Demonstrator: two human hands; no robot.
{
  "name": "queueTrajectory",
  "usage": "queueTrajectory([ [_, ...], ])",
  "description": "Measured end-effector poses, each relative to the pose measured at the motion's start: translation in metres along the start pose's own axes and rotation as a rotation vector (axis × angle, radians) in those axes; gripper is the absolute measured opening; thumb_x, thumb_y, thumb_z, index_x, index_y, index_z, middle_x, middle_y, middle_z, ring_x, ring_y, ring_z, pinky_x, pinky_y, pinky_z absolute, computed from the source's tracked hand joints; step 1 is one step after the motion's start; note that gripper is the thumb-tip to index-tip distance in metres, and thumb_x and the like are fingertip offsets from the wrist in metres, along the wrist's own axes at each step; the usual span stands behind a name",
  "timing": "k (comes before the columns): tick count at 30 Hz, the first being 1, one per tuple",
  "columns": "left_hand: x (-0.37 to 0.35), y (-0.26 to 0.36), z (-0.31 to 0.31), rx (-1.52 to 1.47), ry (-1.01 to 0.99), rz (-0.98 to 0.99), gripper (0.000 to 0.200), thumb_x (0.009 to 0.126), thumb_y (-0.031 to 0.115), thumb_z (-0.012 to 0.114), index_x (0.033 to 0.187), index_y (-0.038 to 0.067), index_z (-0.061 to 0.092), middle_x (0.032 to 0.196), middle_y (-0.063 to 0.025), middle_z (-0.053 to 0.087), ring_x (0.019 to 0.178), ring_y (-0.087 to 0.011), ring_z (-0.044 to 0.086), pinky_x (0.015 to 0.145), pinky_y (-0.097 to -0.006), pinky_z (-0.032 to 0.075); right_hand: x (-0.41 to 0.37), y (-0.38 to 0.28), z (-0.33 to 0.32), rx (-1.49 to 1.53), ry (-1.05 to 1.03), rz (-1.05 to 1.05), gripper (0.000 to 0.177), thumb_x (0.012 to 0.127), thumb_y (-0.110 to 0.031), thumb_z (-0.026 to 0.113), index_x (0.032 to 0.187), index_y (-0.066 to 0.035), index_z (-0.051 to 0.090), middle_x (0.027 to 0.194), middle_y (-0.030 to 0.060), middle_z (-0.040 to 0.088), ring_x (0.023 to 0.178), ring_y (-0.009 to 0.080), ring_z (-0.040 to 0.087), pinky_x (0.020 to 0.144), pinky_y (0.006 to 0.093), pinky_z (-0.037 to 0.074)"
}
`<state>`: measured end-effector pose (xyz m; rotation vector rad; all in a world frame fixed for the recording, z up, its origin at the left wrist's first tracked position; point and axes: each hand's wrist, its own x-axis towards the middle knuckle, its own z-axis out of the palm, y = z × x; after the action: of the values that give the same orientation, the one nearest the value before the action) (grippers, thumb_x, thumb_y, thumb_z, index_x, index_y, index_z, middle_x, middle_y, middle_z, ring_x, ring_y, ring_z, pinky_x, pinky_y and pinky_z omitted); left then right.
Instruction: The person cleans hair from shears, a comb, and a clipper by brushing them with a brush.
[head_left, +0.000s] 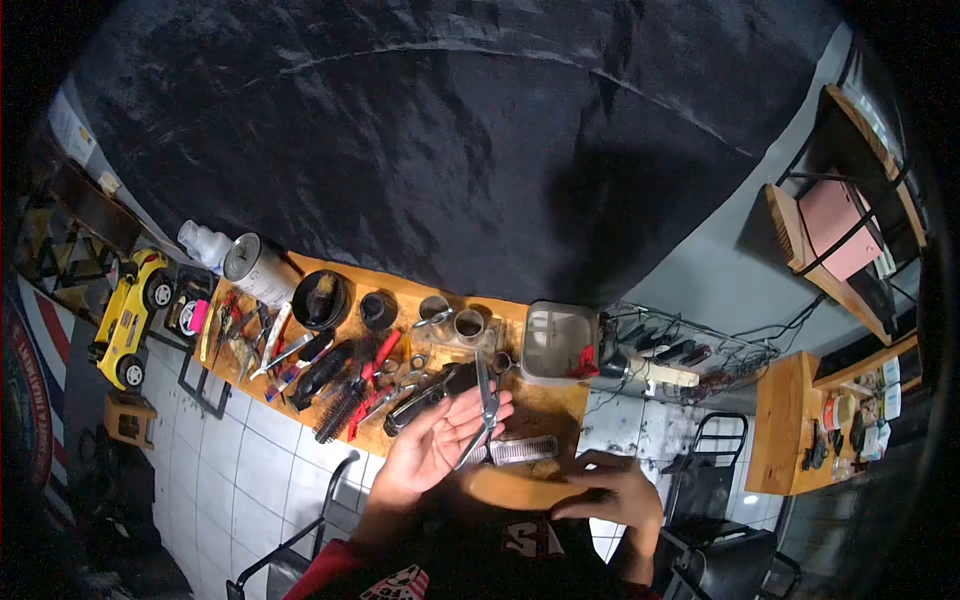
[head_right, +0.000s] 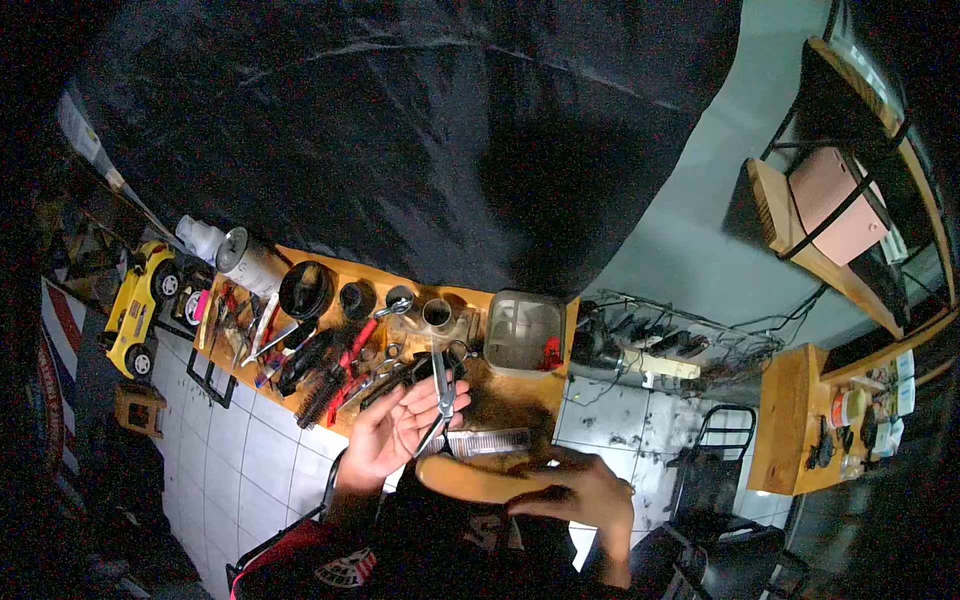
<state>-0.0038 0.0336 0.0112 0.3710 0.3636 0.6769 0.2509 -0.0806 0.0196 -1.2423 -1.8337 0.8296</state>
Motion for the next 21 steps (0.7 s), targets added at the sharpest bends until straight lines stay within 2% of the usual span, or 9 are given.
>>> queueTrajectory([
  [4, -0.001, -0.010, -0.011, 0.079, 0.160, 0.019, 0.055, 0.098, 0.027, 0.039, 0.141, -0.007, 0.028, 0.144, -0.0239, 0.036, 0.126, -0.0305, 0.048, 0.108, -0.0396, 0.037, 0.011, -0.009, 0.002, -0.098, 0.255, 0.199, 0.043, 0.060, -0.024, 0.085, 0.094, -0.001, 0.071, 0.088, 0.0139, 0.067, 0.077, 0.0253, 0.066, 0.068, 0.0322, 0.052],
  [7, -0.003, -0.012, -0.013, 0.025, 0.190, 0.016, 0.054, 0.098, 0.026, 0.039, 0.140, -0.007, 0.030, 0.143, -0.0231, 0.038, 0.125, -0.0299, 0.048, 0.106, -0.0362, 0.039, 0.016, -0.013, 0.007, -0.140, 0.135, 0.252, 0.043, 0.061, -0.025, 0.085, 0.096, -0.003, 0.071, 0.092, 0.0131, 0.067, 0.078, 0.0257, 0.067, 0.069, 0.0329, 0.053],
  [9, 0.000, -0.007, -0.009, 0.016, 0.093, 0.013, 0.057, 0.098, 0.028, 0.040, 0.141, -0.007, 0.028, 0.144, -0.0232, 0.037, 0.130, -0.0301, 0.041, 0.109, -0.0367, 0.034, 0.015, -0.013, 0.010, -0.044, -0.054, 0.132, 0.042, 0.065, -0.028, 0.085, 0.097, -0.005, 0.072, 0.096, 0.0121, 0.067, 0.082, 0.0286, 0.068, 0.069, 0.0335, 0.054],
  [12, 0.001, -0.004, -0.001, -0.040, 0.003, 0.002, 0.058, 0.098, 0.030, 0.040, 0.141, -0.007, 0.029, 0.145, -0.0244, 0.035, 0.137, -0.0301, 0.032, 0.113, -0.0370, 0.027, 0.014, -0.020, 0.005, -0.030, -0.183, 0.083, 0.045, 0.062, -0.031, 0.086, 0.095, -0.004, 0.072, 0.091, 0.0115, 0.067, 0.079, 0.0277, 0.068, 0.067, 0.0339, 0.054],
  [15, 0.001, -0.003, 0.003, -0.020, -0.019, -0.013, 0.056, 0.098, 0.028, 0.041, 0.140, -0.007, 0.030, 0.145, -0.0241, 0.035, 0.135, -0.0287, 0.035, 0.111, -0.0366, 0.031, 0.006, -0.011, 0.001, -0.040, 0.022, 0.023, 0.048, 0.059, -0.032, 0.087, 0.094, -0.003, 0.072, 0.088, 0.0114, 0.067, 0.078, 0.0265, 0.068, 0.067, 0.0330, 0.053],
  [16, 0.001, -0.005, -0.004, -0.005, 0.019, -0.018, 0.055, 0.098, 0.029, 0.041, 0.139, -0.007, 0.032, 0.142, -0.0229, 0.039, 0.130, -0.0264, 0.043, 0.109, -0.0357, 0.035, 0.003, -0.008, 0.003, -0.092, 0.083, 0.112, 0.048, 0.058, -0.032, 0.087, 0.093, -0.002, 0.071, 0.088, 0.0118, 0.067, 0.076, 0.0258, 0.067, 0.066, 0.0323, 0.053],
  [17, 0.007, -0.023, -0.047, -0.490, -0.333, -0.014, 0.054, 0.099, 0.031, 0.042, 0.137, -0.006, 0.036, 0.138, -0.0216, 0.045, 0.123, -0.0242, 0.050, 0.106, -0.0344, 0.038, 0.010, -0.013, 0.002, -0.061, 0.186, 0.132, 0.047, 0.059, -0.030, 0.087, 0.093, -0.001, 0.071, 0.088, 0.0126, 0.067, 0.075, 0.0255, 0.067, 0.066, 0.0321, 0.052],
  [19, 0.001, -0.012, -0.009, 0.068, 0.099, -0.082, 0.058, 0.098, 0.036, 0.037, 0.137, -0.007, 0.035, 0.141, -0.0201, 0.043, 0.130, -0.0307, 0.043, 0.107, -0.0384, 0.035, 0.016, -0.020, 0.005, -0.103, 0.326, 0.285, 0.043, 0.064, -0.030, 0.084, 0.097, -0.005, 0.071, 0.094, 0.0131, 0.067, 0.079, 0.0287, 0.067, 0.069, 0.0347, 0.054],
  [21, 0.001, -0.016, -0.018, -0.043, 0.038, -0.061, 0.058, 0.098, 0.036, 0.041, 0.137, -0.007, 0.037, 0.138, -0.0204, 0.046, 0.128, -0.0277, 0.045, 0.107, -0.0369, 0.036, 0.017, -0.020, 0.007, -0.136, 0.257, 0.311, 0.043, 0.065, -0.030, 0.084, 0.098, -0.004, 0.070, 0.094, 0.0134, 0.066, 0.079, 0.0288, 0.067, 0.069, 0.0351, 0.053],
])
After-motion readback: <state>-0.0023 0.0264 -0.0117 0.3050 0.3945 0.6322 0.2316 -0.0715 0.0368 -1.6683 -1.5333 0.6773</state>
